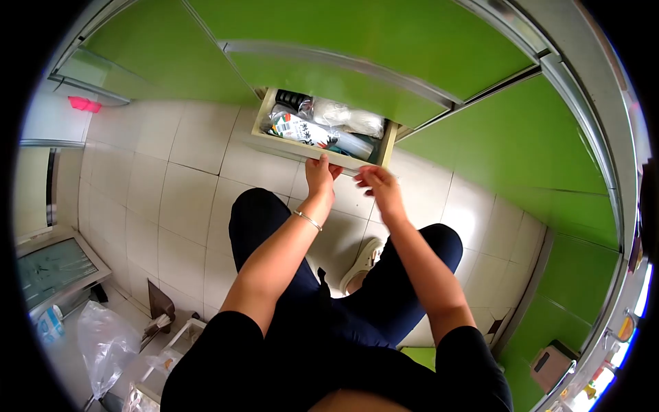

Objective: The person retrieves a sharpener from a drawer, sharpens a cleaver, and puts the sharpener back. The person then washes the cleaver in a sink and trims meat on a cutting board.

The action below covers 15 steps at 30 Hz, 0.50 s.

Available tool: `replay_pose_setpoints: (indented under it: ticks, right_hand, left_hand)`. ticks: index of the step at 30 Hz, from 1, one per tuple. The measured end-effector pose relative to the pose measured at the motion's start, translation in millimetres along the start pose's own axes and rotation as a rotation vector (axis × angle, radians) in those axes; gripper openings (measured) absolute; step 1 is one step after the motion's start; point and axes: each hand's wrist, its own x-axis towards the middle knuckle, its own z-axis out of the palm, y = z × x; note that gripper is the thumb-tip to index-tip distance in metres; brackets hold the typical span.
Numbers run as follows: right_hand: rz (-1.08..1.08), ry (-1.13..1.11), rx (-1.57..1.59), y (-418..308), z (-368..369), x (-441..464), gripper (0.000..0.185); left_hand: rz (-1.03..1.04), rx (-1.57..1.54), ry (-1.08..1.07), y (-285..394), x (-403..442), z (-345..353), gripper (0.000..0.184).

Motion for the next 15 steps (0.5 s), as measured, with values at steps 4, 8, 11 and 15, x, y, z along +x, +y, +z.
replay_pose_setpoints:
  ticks: [4,8,11,15]
  right_hand:
    - [-0.374,0.082,-0.506,-18,-20,22,0.017]
    - [-0.444,-0.059,-0.801,-28,6,36,0.018]
    - [-0.678,-0.263,-0.994,-19,41,39,0.018]
    - [-0.9,-0.297,-1.325,2,91,57,0.03]
  left_hand:
    - [0.01,0.02,0.12,-12,-24,-27,0.016]
    - [0.02,-0.042,0.131,-18,-42,-42,0.014]
    - [0.024,-0.063,0.107,-23,-58,-46,0.015]
    - [0.023,-0.004,0.114,-26,-62,-53,0.017]
